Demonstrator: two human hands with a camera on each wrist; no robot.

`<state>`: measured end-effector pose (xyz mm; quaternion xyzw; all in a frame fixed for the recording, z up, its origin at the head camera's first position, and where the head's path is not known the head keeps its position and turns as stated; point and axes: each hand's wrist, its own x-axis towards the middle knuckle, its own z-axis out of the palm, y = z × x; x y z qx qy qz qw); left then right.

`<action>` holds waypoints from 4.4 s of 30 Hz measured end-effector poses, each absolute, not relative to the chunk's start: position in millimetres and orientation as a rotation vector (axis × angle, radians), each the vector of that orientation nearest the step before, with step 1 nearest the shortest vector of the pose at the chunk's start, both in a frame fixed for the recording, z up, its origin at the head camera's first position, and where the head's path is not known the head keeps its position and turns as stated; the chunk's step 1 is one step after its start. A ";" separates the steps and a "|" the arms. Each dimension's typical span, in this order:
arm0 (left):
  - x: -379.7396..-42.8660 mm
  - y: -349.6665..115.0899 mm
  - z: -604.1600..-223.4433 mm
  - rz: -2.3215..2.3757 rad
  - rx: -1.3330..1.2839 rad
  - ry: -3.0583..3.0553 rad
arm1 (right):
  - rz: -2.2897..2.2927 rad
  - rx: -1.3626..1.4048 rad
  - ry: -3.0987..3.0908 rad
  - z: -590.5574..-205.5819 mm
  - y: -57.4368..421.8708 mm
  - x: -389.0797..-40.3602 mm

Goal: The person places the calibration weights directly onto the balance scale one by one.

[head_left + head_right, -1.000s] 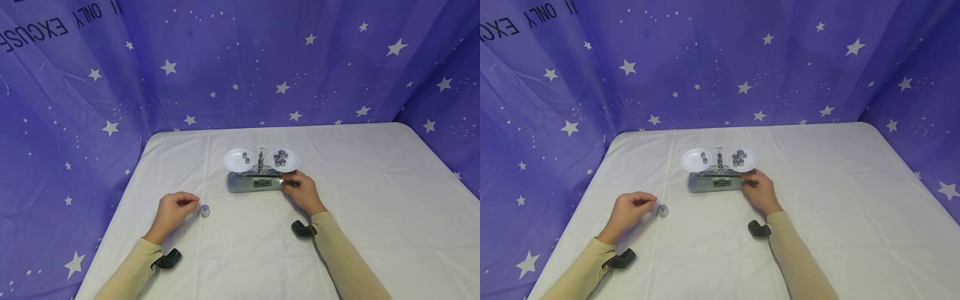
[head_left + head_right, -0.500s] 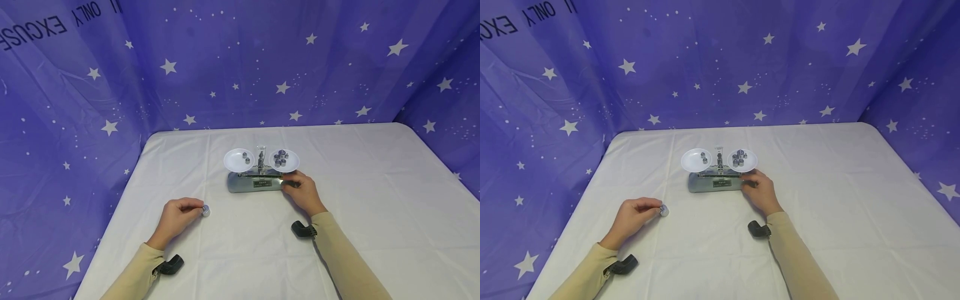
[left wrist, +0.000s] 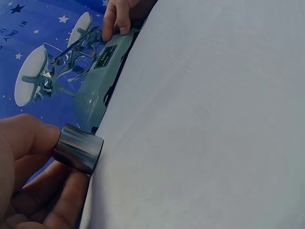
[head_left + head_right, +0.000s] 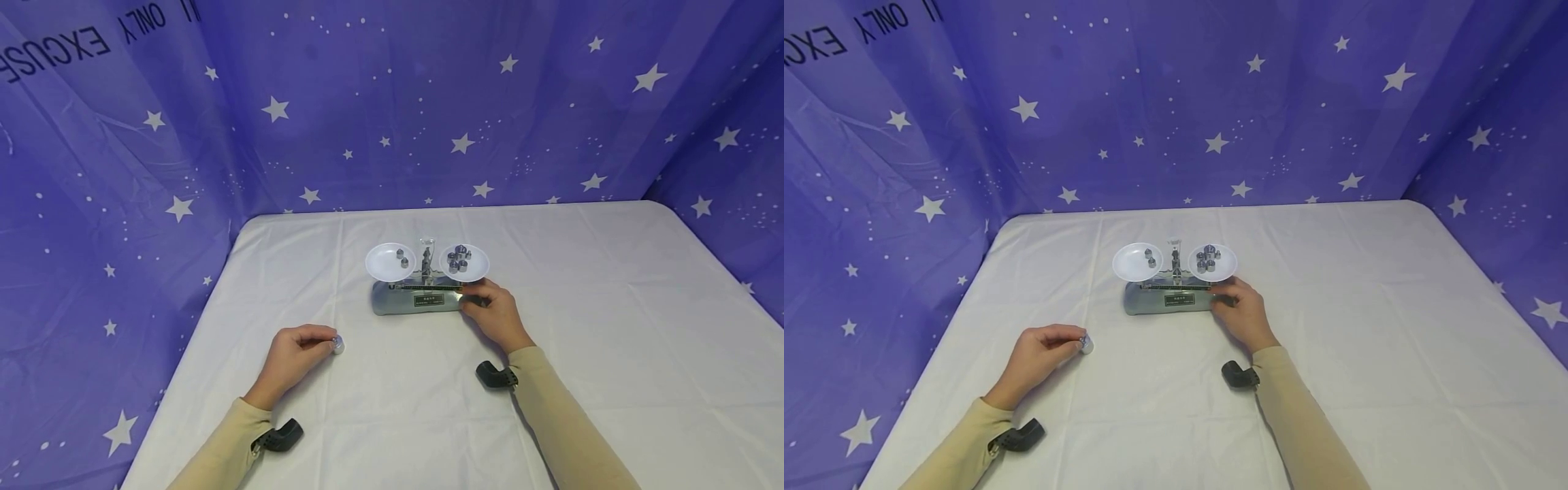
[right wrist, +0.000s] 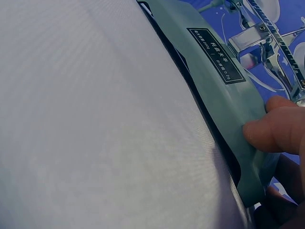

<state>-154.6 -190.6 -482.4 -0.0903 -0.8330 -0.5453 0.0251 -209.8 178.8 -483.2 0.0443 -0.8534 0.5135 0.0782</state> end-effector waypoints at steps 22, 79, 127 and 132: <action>-153.6 -180.0 -481.1 -1.587 -0.392 -2.611 | 1.516 0.155 -2.542 -486.0 179.8 -210.4; -201.7 -170.9 -381.4 -1.713 -0.364 -2.526 | 1.517 0.150 -2.528 -485.4 182.2 -209.6; -253.4 -102.6 -364.6 -1.636 -0.433 -2.601 | 1.517 0.186 -2.517 -490.2 178.4 -210.8; -253.1 -99.6 -364.9 -1.586 -0.452 -2.635 | 1.546 0.180 -2.518 -487.4 178.4 -209.2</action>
